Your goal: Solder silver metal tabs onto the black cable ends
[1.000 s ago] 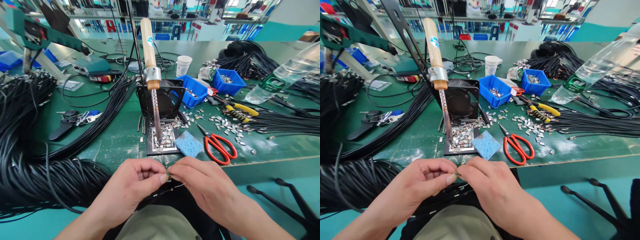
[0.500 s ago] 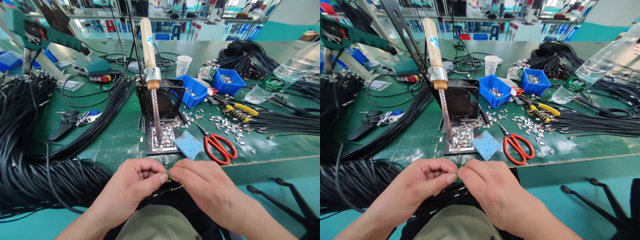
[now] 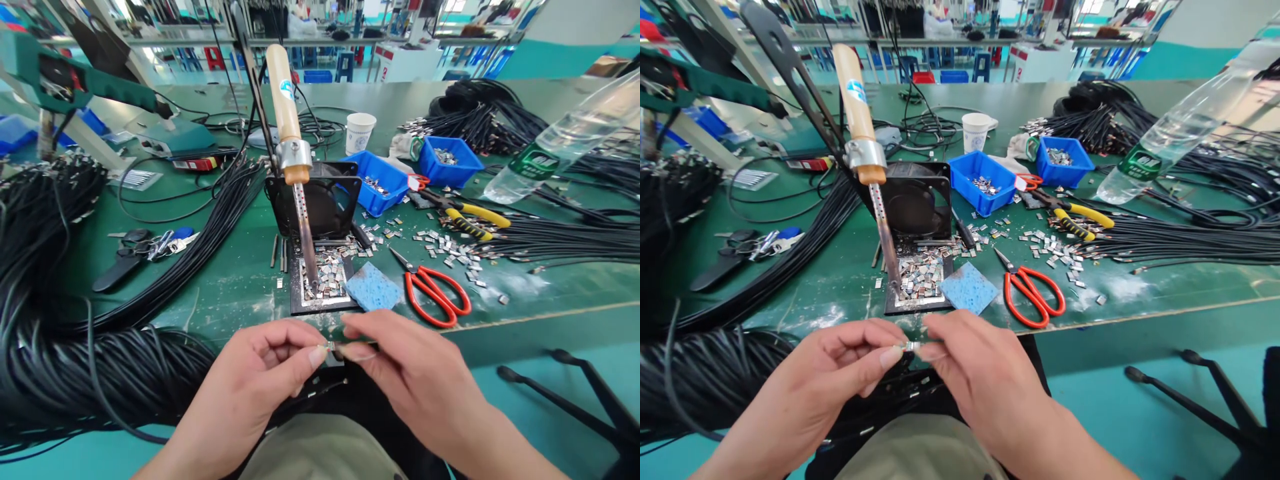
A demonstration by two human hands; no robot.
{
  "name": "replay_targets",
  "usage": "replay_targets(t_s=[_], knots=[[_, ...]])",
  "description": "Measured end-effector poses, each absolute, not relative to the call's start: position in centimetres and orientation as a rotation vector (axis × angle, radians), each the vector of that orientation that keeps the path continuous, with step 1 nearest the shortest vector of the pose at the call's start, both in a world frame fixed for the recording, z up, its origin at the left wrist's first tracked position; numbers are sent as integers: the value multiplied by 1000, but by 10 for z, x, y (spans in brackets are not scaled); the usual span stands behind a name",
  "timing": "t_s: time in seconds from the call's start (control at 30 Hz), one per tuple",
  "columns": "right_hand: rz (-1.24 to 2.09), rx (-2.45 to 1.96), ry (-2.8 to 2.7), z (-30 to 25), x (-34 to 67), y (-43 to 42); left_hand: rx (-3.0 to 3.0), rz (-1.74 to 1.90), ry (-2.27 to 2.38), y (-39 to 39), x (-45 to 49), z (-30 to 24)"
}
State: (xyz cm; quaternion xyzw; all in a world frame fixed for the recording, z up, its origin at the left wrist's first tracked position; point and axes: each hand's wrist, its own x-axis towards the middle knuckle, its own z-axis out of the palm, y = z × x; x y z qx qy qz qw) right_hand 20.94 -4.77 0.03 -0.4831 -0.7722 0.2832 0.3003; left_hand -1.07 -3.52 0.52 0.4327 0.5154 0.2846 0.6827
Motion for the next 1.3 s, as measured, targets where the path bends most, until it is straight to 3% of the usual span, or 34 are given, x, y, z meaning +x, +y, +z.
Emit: replay_targets(t_s=[0.17,0.23,0.7,0.8,1.0,1.3], knots=[[1516,-1415,-1549,4,198,-45,977,659,1147,-36,-9,9],[1657,-1362,-1462,5,193,-44,981,664,1144,-36,-9,8],[1675,-1290,-1454,1,192,-44,937,617,1108,-32,-12,3],[1533,-1356,-1558,3,195,-44,933,615,1108,-32,-11,4],[799,-1163,-2003,7,207,-48,979,613,1119,-32,-11,6],[690,-1119,-2398,-3,218,-52,972,586,1109,-32,-9,7]])
